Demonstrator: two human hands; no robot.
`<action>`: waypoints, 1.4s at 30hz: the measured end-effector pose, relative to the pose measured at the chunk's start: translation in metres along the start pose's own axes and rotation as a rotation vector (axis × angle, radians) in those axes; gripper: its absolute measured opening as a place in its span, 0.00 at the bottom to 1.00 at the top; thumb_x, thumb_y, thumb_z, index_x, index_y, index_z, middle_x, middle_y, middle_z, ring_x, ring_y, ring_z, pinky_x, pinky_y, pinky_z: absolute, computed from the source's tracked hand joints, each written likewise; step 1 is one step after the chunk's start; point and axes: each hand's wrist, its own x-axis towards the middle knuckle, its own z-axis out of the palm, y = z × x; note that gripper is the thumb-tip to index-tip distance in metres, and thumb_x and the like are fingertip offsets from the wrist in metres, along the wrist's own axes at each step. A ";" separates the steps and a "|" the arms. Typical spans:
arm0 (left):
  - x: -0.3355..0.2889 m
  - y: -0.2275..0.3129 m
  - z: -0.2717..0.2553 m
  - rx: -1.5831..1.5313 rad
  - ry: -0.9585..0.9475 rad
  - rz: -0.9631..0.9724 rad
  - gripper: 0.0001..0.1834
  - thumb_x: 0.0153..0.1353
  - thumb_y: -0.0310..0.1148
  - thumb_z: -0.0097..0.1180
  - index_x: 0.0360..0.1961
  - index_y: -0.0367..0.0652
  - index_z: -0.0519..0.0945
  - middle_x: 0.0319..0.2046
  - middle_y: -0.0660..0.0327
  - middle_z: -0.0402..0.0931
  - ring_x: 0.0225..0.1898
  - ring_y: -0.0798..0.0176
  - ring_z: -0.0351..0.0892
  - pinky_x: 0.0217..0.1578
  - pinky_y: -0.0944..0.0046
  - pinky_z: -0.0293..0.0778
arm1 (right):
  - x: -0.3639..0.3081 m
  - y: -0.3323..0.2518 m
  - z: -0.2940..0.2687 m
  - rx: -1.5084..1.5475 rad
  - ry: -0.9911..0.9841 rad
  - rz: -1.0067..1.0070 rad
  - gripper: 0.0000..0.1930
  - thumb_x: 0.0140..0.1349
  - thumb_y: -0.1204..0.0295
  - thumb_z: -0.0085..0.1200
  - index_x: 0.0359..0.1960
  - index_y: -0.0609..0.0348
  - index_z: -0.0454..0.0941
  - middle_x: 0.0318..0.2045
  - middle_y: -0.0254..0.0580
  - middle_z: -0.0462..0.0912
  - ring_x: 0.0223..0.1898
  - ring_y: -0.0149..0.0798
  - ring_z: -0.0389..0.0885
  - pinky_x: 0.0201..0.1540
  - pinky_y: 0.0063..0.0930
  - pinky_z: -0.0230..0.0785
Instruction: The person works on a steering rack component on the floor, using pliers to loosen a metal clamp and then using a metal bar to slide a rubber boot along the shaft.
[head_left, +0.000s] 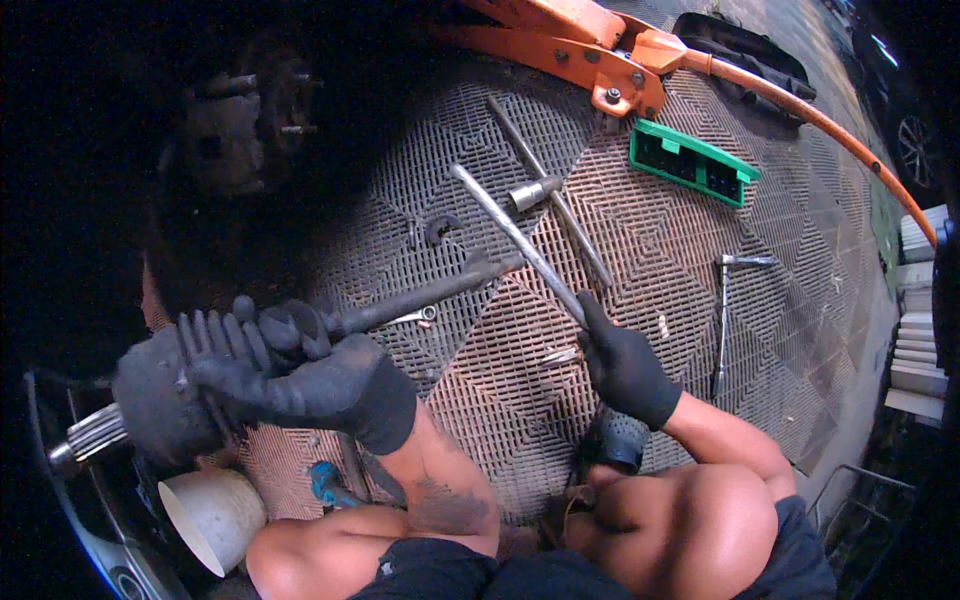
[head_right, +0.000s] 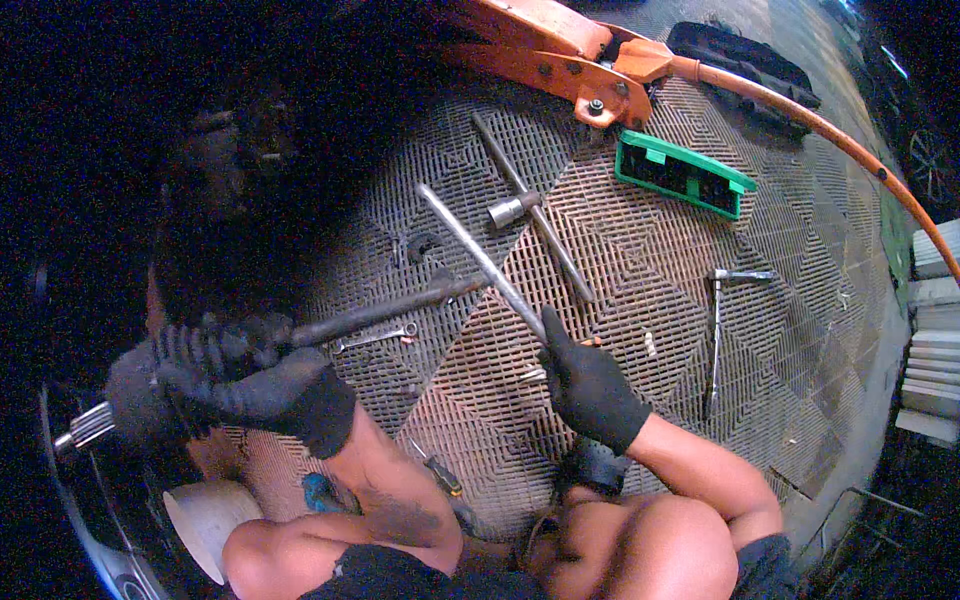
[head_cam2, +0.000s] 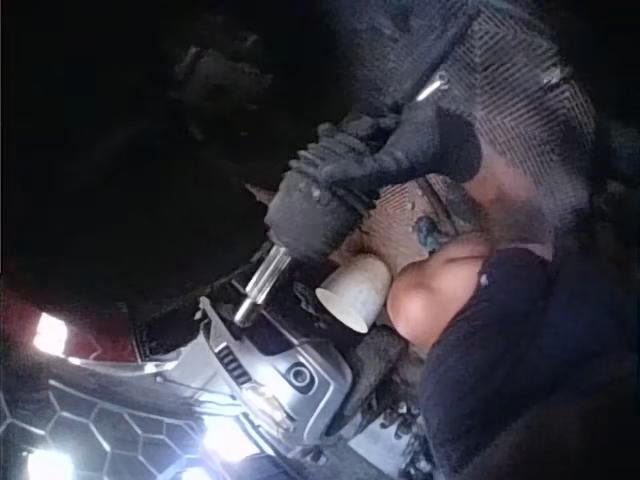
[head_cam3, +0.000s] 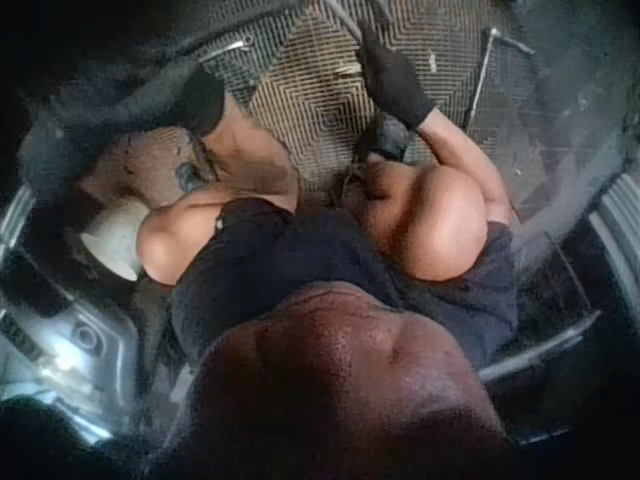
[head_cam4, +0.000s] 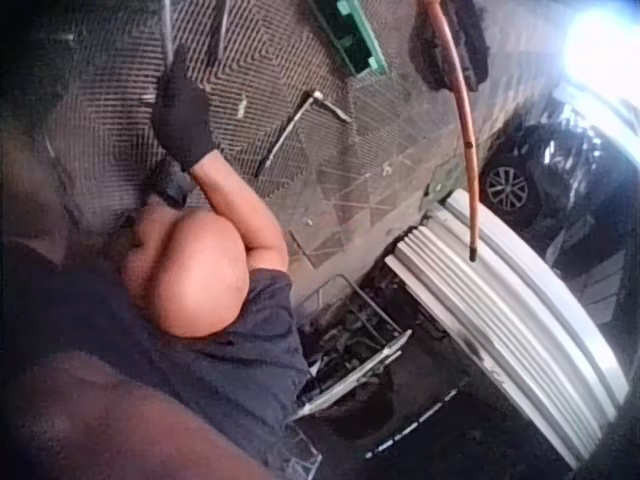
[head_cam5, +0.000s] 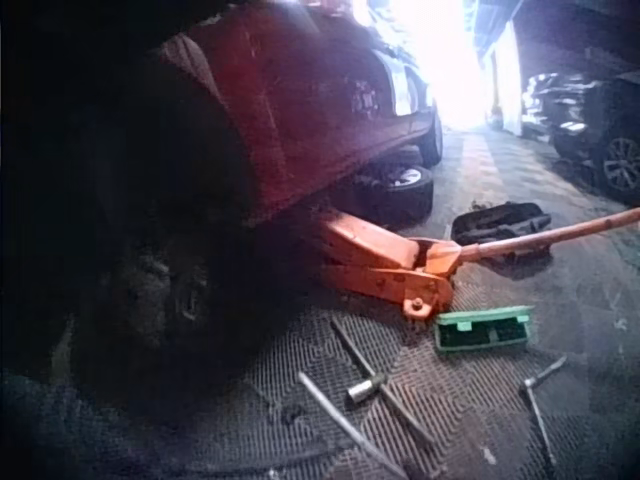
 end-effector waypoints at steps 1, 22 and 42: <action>-0.003 -0.002 0.001 0.052 -0.004 0.048 0.37 0.67 0.61 0.55 0.52 0.31 0.74 0.17 0.68 0.64 0.12 0.74 0.55 0.13 0.75 0.58 | 0.005 0.002 -0.001 -0.012 0.067 -0.082 0.36 0.66 0.74 0.54 0.75 0.58 0.56 0.26 0.60 0.80 0.25 0.60 0.81 0.28 0.50 0.72; -0.020 -0.065 -0.042 0.383 -0.089 0.200 0.18 0.72 0.44 0.56 0.55 0.44 0.79 0.33 0.64 0.74 0.26 0.68 0.68 0.30 0.68 0.71 | 0.005 0.030 0.051 0.236 0.143 0.060 0.28 0.73 0.70 0.50 0.73 0.61 0.62 0.28 0.57 0.82 0.24 0.46 0.83 0.29 0.37 0.72; 0.018 -0.115 0.013 -0.192 -1.099 -0.629 0.14 0.74 0.35 0.52 0.27 0.50 0.67 0.18 0.67 0.60 0.21 0.68 0.60 0.29 0.65 0.65 | 0.069 0.025 0.050 0.298 -0.142 0.048 0.15 0.69 0.69 0.51 0.53 0.62 0.75 0.32 0.60 0.80 0.34 0.59 0.82 0.39 0.48 0.73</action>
